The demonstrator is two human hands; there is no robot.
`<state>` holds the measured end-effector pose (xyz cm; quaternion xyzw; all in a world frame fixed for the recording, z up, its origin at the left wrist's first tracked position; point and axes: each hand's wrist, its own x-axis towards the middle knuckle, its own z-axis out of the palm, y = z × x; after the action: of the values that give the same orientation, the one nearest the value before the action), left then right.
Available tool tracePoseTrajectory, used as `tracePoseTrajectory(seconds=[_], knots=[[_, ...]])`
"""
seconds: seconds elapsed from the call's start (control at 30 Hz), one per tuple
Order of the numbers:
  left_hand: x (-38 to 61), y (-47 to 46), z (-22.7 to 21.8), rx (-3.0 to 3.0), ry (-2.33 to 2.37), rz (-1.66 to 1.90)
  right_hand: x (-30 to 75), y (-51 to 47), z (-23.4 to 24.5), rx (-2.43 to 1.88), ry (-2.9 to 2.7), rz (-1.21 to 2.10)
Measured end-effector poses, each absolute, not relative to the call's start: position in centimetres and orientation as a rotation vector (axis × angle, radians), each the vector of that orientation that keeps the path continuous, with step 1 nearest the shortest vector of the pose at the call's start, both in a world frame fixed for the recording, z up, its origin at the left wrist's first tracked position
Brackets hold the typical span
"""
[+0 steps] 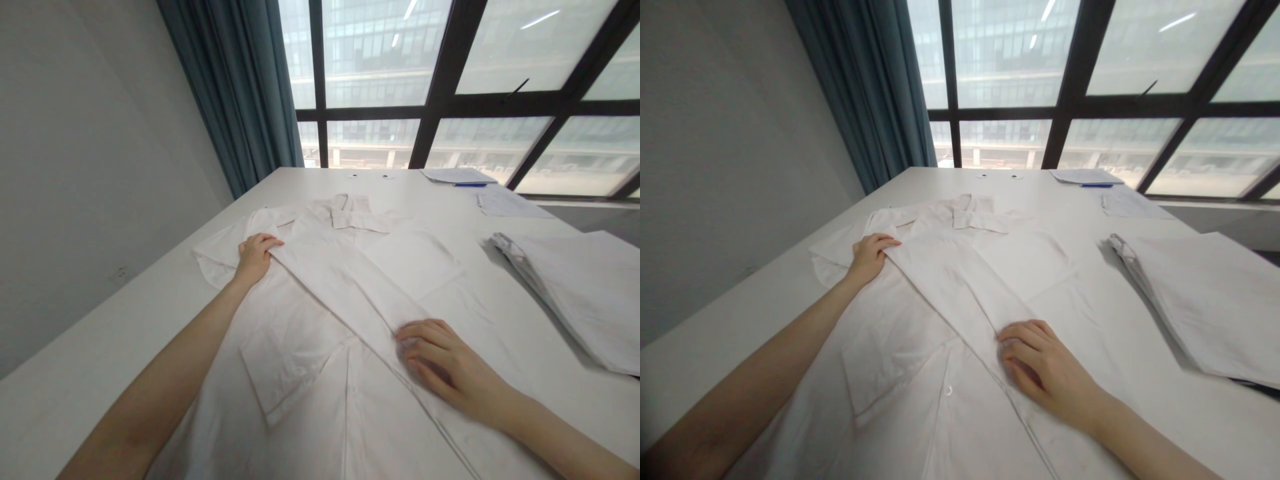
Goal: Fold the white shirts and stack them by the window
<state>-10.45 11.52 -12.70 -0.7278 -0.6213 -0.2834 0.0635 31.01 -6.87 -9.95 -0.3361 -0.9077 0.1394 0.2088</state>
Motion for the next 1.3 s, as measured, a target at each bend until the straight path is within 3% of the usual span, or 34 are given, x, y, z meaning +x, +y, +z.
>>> tracePoseTrajectory(seconds=[0.47,0.8,1.03,1.3], knots=[[-10.0,11.3,-12.3,-2.156,-1.892,-0.772,31.4,-6.5,-11.2,-1.135,-2.589,0.205],[-5.6,10.1,-9.2,-2.187,-1.884,-0.659,31.3,-6.5,-11.2,-1.136,-2.652,0.128],[1.8,5.9,-12.1,-2.747,-1.412,-0.399,31.2,-6.5,-11.0,-1.142,-2.682,0.133],[1.3,5.8,-12.8,-2.84,-1.467,-0.169,31.4,-6.3,-11.2,-1.164,-2.566,0.261]])
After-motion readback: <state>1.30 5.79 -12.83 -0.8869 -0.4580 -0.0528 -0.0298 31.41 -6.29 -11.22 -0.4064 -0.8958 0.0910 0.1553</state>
